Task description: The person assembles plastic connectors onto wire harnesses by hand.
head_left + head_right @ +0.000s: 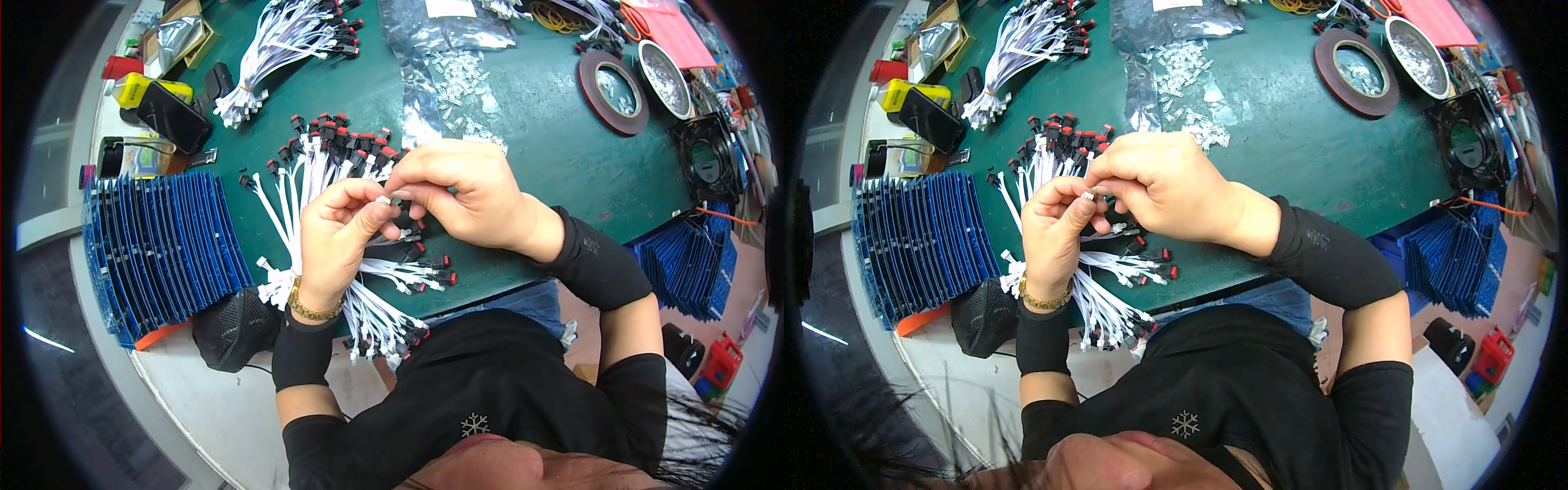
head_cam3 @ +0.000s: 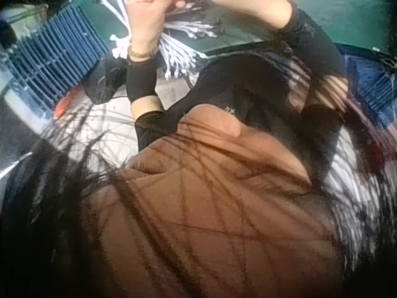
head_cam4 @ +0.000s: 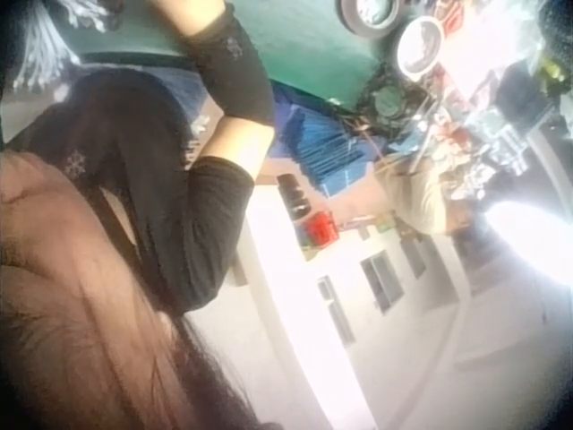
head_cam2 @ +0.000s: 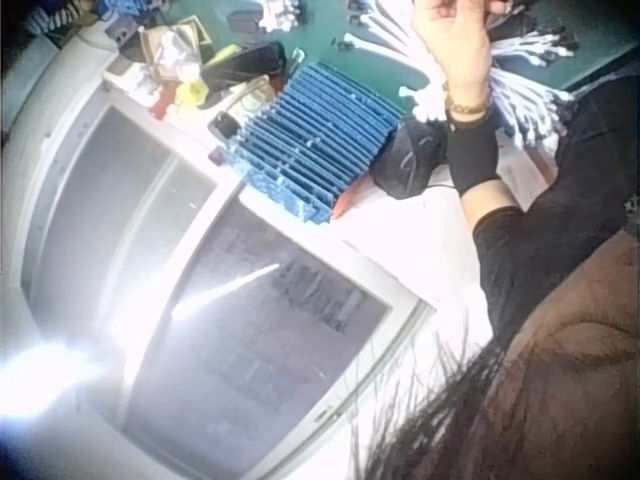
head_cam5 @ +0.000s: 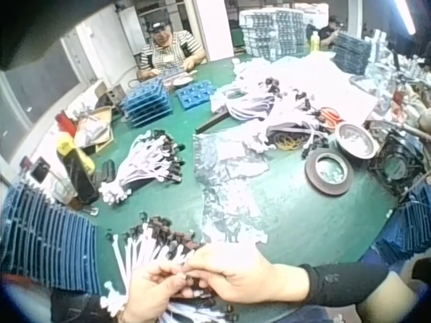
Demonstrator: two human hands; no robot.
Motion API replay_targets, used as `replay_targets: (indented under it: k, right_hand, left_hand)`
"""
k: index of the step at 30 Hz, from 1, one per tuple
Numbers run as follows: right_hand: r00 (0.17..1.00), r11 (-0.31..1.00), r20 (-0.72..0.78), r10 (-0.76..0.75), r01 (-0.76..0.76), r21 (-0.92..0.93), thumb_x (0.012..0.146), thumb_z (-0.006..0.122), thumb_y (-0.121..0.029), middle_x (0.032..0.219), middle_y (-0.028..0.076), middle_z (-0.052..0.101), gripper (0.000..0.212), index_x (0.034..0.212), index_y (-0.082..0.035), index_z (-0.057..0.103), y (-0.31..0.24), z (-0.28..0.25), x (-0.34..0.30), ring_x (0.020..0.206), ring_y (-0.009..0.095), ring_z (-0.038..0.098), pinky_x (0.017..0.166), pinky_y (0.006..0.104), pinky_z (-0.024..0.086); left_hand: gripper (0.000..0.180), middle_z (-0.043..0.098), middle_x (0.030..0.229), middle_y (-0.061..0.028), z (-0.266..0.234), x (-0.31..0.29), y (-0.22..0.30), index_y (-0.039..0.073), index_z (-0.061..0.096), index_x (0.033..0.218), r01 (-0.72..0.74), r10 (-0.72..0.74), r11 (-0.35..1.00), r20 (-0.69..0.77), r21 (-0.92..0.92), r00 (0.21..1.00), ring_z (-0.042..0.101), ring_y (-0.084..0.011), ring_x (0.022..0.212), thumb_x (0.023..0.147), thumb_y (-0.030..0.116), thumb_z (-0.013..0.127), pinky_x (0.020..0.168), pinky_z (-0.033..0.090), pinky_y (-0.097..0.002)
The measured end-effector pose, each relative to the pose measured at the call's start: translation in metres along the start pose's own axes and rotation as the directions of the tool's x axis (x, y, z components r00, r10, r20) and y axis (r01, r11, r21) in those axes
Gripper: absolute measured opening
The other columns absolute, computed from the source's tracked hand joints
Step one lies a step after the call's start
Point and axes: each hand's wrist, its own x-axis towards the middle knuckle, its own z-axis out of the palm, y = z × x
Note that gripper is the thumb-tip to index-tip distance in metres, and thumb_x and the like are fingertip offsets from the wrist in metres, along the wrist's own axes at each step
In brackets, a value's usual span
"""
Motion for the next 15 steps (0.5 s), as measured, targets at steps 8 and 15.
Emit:
replay_targets:
  k: [8,15]
  right_hand:
    - [0.998,1.000,0.055,-0.017,0.018,-0.015,0.073,0.068,-0.001,0.079,0.010,0.065,0.013,0.085,-0.003,0.066,-0.0011,-0.0022,0.0014,0.070,0.026,0.064,0.062,0.0327,0.052]
    - [0.998,0.996,0.005,-0.064,0.064,-0.059,0.075,0.066,0.003,0.079,0.010,0.065,0.013,0.087,-0.003,0.065,-0.0034,0.0054,-0.0027,0.066,0.024,0.064,0.055,0.0293,0.053]
  left_hand:
    - [0.012,0.067,0.081,-0.0135,-0.0025,0.0004,0.0019,-0.005,0.060,0.098,0.079,-0.079,0.997,0.003,0.018,0.997,0.066,-0.0156,0.065,0.088,0.002,0.061,0.061,0.054,-0.0229]
    - [0.015,0.067,0.080,-0.0138,-0.0054,0.0001,-0.0011,-0.006,0.061,0.099,0.079,-0.078,0.995,0.025,-0.061,0.997,0.065,-0.0157,0.063,0.087,0.003,0.062,0.059,0.054,-0.0230]
